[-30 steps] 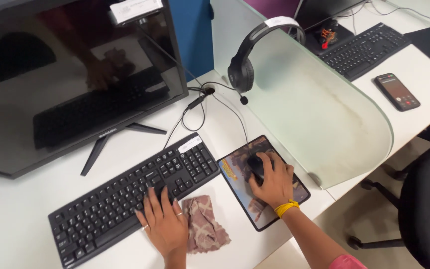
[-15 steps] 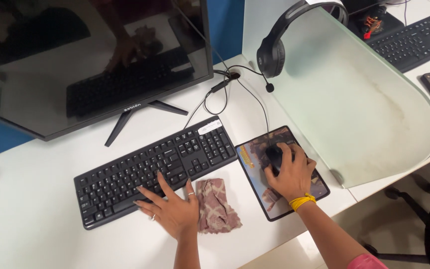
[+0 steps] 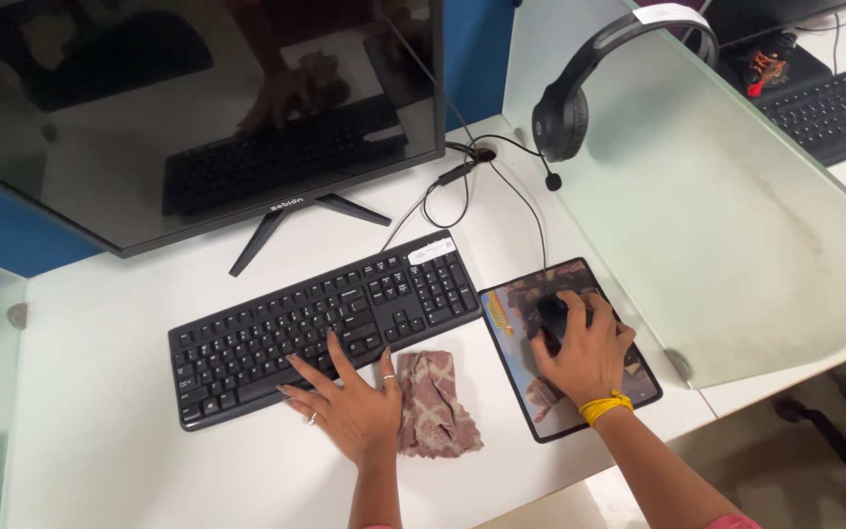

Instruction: Clean the desk and electronic peripherals at an office cubicle.

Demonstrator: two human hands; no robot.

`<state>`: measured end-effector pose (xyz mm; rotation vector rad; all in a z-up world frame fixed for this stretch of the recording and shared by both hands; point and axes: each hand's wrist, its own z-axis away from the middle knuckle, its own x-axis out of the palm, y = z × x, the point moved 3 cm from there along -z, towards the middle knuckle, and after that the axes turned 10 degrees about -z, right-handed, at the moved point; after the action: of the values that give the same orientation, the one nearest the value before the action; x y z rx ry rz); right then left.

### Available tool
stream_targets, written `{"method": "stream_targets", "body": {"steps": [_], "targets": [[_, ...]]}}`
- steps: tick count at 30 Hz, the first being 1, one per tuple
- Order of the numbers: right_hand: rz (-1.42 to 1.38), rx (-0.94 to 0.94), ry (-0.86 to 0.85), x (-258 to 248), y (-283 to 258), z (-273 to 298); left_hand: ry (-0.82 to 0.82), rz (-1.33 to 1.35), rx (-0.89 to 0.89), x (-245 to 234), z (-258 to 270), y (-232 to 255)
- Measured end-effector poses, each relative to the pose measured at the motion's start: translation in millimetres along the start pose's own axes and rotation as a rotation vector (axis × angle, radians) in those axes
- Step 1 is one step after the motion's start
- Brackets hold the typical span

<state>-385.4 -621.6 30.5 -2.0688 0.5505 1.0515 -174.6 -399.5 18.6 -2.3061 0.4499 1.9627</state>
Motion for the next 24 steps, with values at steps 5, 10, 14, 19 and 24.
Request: {"method": "stream_targets", "body": {"steps": [5,10,14,19,24], "targets": [[0.028,0.007,0.013,-1,-2,-2,0.031,-0.001,0.013,-4,0,2],[0.038,-0.01,0.019,-1,-3,1,0.026,0.005,0.014,-10,1,3],[0.126,-0.041,0.056,-3,-11,1,0.064,0.045,0.013,-13,0,3],[0.174,-0.08,0.084,2,-11,5,0.096,0.056,0.047,-13,0,1],[0.152,-0.092,0.09,3,-10,2,0.129,0.043,0.073,-11,2,1]]}}
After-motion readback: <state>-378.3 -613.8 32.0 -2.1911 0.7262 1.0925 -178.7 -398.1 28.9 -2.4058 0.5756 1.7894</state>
